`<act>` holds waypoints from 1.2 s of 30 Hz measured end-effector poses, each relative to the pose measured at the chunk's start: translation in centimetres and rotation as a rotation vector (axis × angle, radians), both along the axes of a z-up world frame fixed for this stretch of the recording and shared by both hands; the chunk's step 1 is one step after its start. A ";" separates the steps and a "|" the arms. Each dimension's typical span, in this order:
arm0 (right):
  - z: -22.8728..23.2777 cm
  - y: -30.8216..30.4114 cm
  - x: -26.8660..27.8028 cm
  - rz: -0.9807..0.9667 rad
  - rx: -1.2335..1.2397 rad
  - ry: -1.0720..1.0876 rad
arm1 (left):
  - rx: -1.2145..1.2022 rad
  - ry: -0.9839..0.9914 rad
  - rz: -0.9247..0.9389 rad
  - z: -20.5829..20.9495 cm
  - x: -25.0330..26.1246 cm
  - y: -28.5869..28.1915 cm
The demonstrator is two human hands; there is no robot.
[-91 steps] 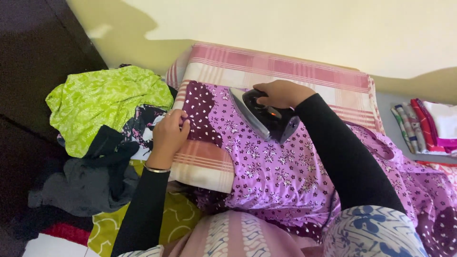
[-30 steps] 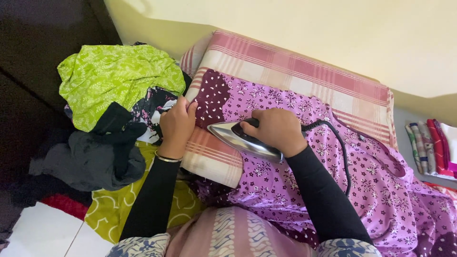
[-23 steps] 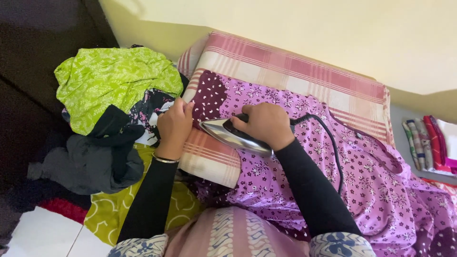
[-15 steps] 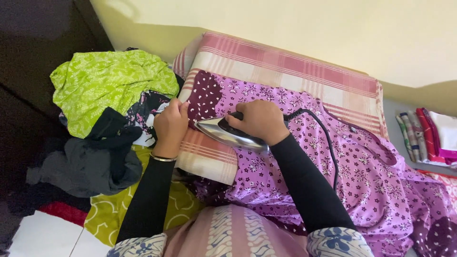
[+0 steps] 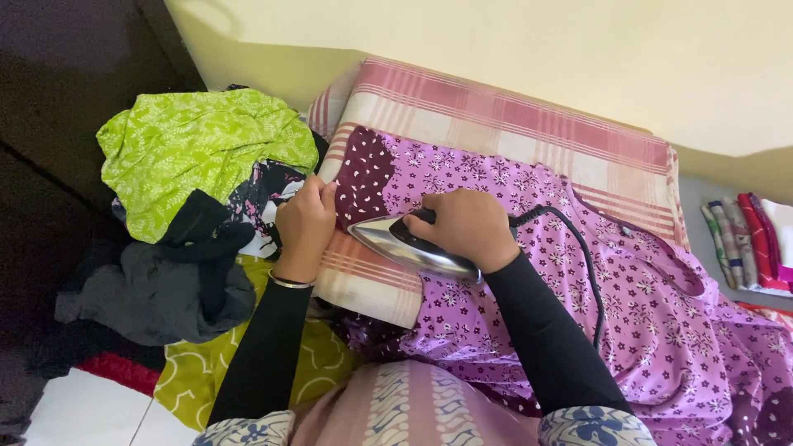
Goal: Ironing a purple patterned garment on a padded surface, including repositioning the fabric to reach different sections.
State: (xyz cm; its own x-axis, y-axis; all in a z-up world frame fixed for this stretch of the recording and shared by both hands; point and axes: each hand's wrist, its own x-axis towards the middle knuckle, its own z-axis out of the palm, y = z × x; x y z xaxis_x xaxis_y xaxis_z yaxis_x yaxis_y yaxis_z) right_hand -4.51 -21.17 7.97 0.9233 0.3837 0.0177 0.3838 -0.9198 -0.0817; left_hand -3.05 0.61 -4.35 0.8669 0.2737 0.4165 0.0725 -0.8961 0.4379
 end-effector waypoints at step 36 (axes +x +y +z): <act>0.5 0.8 -0.7 -0.035 0.091 -0.045 | 0.001 0.004 -0.012 -0.8 0.3 0.6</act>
State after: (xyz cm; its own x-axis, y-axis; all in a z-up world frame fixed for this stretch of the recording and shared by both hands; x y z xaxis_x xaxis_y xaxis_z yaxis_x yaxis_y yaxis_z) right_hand -5.22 -20.36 8.42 0.9337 0.3457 0.0931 0.3564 -0.9224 -0.1488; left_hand -2.77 1.25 -5.12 0.8717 0.2633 0.4134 0.0637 -0.8971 0.4371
